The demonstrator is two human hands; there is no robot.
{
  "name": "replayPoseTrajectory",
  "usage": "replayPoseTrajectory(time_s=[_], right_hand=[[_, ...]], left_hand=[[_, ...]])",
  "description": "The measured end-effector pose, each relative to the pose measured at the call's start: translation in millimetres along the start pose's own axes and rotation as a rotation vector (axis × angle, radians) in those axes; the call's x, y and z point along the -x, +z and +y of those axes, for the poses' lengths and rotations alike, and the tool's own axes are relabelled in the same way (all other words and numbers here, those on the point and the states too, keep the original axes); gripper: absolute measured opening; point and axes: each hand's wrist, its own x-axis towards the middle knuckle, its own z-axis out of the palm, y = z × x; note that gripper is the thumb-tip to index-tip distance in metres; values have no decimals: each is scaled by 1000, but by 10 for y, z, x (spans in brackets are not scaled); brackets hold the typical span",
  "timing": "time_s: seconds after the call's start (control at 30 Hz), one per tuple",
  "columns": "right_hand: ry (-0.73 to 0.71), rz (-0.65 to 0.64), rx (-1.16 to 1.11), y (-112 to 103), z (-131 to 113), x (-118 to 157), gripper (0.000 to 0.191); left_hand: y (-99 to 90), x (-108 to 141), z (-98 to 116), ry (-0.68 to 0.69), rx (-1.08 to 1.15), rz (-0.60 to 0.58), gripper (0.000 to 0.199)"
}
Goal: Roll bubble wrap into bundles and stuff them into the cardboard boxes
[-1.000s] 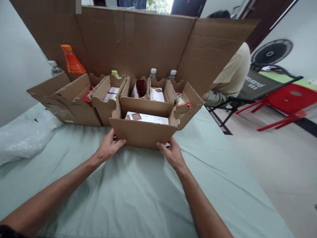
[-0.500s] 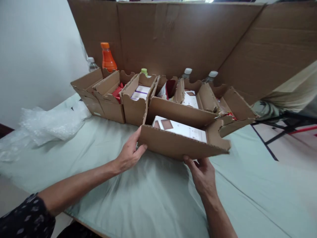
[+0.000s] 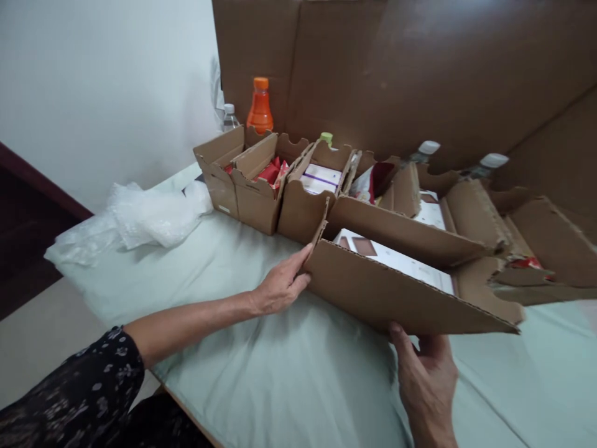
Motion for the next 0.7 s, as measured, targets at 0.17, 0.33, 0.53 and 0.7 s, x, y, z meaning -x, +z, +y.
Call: replayPoseTrajectory(time_s=[0.17, 0.33, 0.53, 0.7], right_hand=[[80, -8, 128, -14, 80, 128, 59], [88, 70, 126, -39, 212, 106, 45], [96, 46, 228, -35, 212, 71, 53], [55, 53, 145, 2, 267, 49, 58]], left_hand=[[-761, -29, -237, 84, -330, 175, 67], [-2006, -130, -684, -152, -823, 595, 61], [-2683, -332, -869, -206, -731, 679, 20], [-2765, -61, -106, 93, -312, 1038, 7]])
